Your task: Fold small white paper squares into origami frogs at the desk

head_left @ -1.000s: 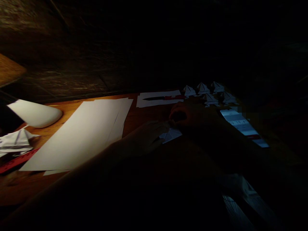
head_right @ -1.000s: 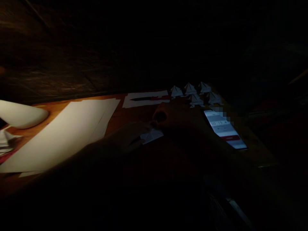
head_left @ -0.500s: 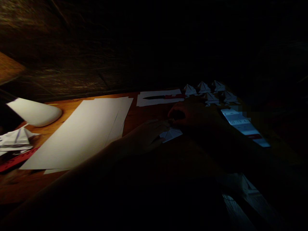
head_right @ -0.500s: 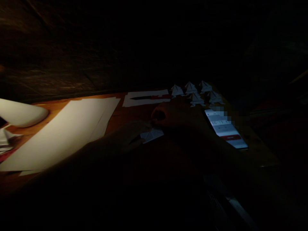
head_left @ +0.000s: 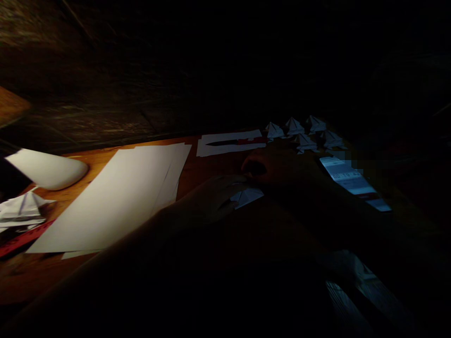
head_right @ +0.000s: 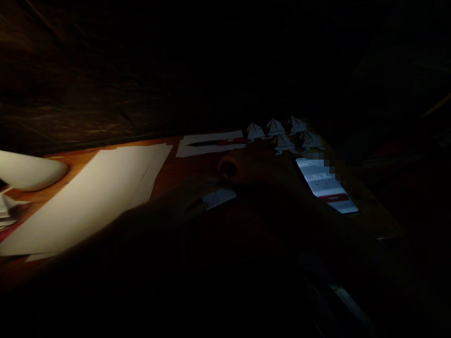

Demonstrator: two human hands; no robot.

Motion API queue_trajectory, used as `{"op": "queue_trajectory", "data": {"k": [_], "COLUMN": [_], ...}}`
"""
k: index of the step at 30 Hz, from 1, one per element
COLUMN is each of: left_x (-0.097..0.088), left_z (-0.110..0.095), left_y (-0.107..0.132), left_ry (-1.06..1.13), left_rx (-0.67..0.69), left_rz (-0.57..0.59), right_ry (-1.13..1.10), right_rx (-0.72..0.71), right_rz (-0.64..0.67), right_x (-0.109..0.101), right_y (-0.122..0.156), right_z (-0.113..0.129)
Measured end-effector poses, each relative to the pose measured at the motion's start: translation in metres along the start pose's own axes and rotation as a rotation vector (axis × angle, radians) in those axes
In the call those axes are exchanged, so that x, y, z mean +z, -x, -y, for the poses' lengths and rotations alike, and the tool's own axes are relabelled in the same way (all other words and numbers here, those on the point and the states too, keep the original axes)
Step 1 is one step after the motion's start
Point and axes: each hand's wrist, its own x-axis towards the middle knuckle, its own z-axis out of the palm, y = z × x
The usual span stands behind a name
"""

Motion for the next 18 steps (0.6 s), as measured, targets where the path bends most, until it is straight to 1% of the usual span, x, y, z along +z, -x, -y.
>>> {"op": "queue_trajectory", "data": {"k": [6,10,15,18], "left_x": [-0.0013,-0.0003,0.0006,-0.0001], "left_z": [-0.0012,0.0004,0.0004,-0.001], "left_y": [0.001,0.002,0.0014,0.001], "left_ry": [-0.024,-0.024,0.003,-0.002], "left_rx": [-0.024,-0.016,-0.014,0.0], "left_rz": [0.011,0.003,-0.028,-0.046], "right_ry": [0.012,-0.008,-0.018,-0.038], "right_rx": [-0.005,-0.011,-0.005,-0.004], "right_rz": [-0.002,-0.004,-0.03,-0.018], "right_x": [0.0028,0.0038,0.0063,0.0086], "right_y": [-0.0001,0.0005,0.0004,-0.0004], "right_z": [-0.0006,-0.0018,-0.004,-0.0046]}}
